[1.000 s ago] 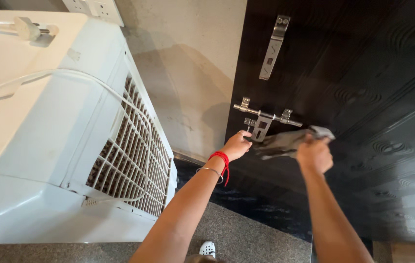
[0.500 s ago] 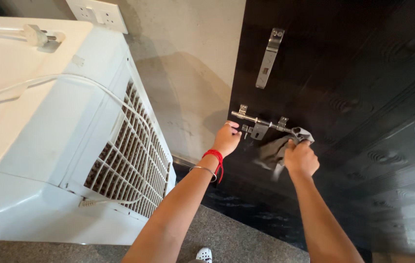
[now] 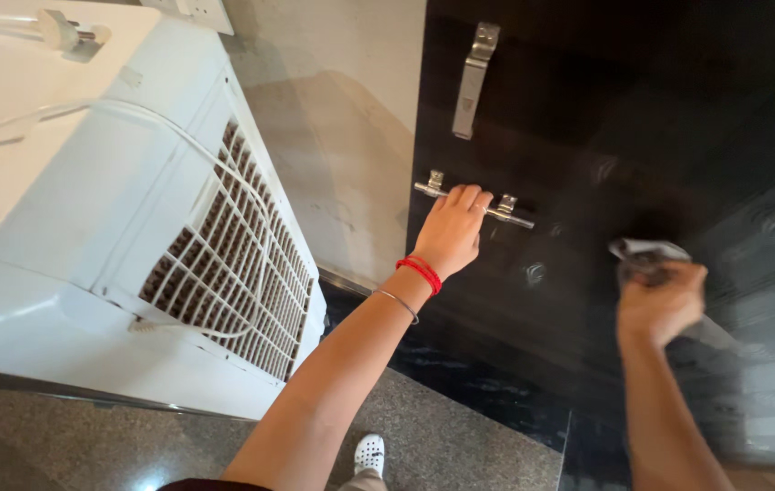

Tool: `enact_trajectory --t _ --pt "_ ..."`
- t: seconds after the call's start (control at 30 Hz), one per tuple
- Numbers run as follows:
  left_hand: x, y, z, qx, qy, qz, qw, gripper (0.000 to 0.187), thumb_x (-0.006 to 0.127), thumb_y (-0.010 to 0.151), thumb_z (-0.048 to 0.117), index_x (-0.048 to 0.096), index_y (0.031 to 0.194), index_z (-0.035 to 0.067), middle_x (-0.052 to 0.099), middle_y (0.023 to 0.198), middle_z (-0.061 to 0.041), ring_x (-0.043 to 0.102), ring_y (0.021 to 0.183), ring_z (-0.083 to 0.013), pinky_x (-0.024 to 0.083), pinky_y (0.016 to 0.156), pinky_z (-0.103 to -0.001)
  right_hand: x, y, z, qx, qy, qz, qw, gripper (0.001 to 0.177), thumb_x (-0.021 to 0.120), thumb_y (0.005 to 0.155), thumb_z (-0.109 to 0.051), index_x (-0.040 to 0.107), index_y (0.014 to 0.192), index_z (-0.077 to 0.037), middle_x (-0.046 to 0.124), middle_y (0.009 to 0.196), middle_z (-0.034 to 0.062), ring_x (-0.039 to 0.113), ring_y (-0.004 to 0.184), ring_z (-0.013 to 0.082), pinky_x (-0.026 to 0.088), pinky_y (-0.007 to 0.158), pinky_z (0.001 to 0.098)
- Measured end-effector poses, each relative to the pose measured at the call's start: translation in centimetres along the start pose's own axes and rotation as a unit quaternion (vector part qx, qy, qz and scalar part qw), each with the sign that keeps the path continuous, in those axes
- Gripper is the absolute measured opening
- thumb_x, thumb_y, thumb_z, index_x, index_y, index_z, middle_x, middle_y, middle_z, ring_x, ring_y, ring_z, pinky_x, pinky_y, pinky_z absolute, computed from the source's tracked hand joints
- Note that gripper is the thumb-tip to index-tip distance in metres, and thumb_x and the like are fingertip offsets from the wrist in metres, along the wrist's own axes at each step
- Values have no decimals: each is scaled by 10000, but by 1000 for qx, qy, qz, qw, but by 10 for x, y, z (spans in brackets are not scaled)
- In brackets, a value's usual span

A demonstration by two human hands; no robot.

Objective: The person wipes a dark metal door with a gray cloth, focusing on the handle, latch, and surrounding surface. They move the cloth in circular and linear motions across the door's textured surface.

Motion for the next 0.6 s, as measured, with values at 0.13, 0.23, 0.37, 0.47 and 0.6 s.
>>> enact_trajectory --t 0.13,0.23,0.37,0.47,0.6 --pt "30 1 12 1 72 -61 996 599 705 807 43 539 1382 51 548 1379 -141 471 1363 -323 399 1109 -442 12 5 -76 -70 105 -68 990 386 752 868 3 638 1230 -69 692 1148 162 690 1038 377 563 861 467" --pt "46 -4 11 -12 97 -89 991 706 711 772 35 503 1446 45 517 1446 -139 432 1422 -311 377 1152 -438 15 5 -116 -196 42 -87 976 414 785 826 10 693 1211 -110 679 1134 153 663 1052 383 556 859 460" --pt "56 -2 9 -46 122 -115 985 769 739 757 67 467 1477 65 466 1506 -137 394 1437 -309 364 1136 -470 5 5 -96 -200 26 -93 975 386 814 789 -19 724 1148 -125 656 1086 123 641 1060 351 537 887 471" --pt "60 0 3 -76 129 -170 974 788 763 781 117 443 1500 96 438 1534 -109 364 1469 -286 358 1150 -496 -9 3 -46 -134 31 -62 989 285 826 871 -46 731 1135 -98 629 1109 144 626 1046 364 518 859 471" --pt "65 4 2 -107 114 -207 966 810 774 775 130 431 1508 149 404 1560 -67 334 1486 -249 358 1139 -505 -23 6 30 -22 74 -36 996 304 826 900 11 698 1172 -33 548 1206 155 625 1059 325 545 855 424"
Point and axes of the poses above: each hand's wrist, its own y-axis towards the middle knuckle, its own x-axis out of the palm, z = x × y, the point moved 7 cm from there along y, towards the middle knuckle
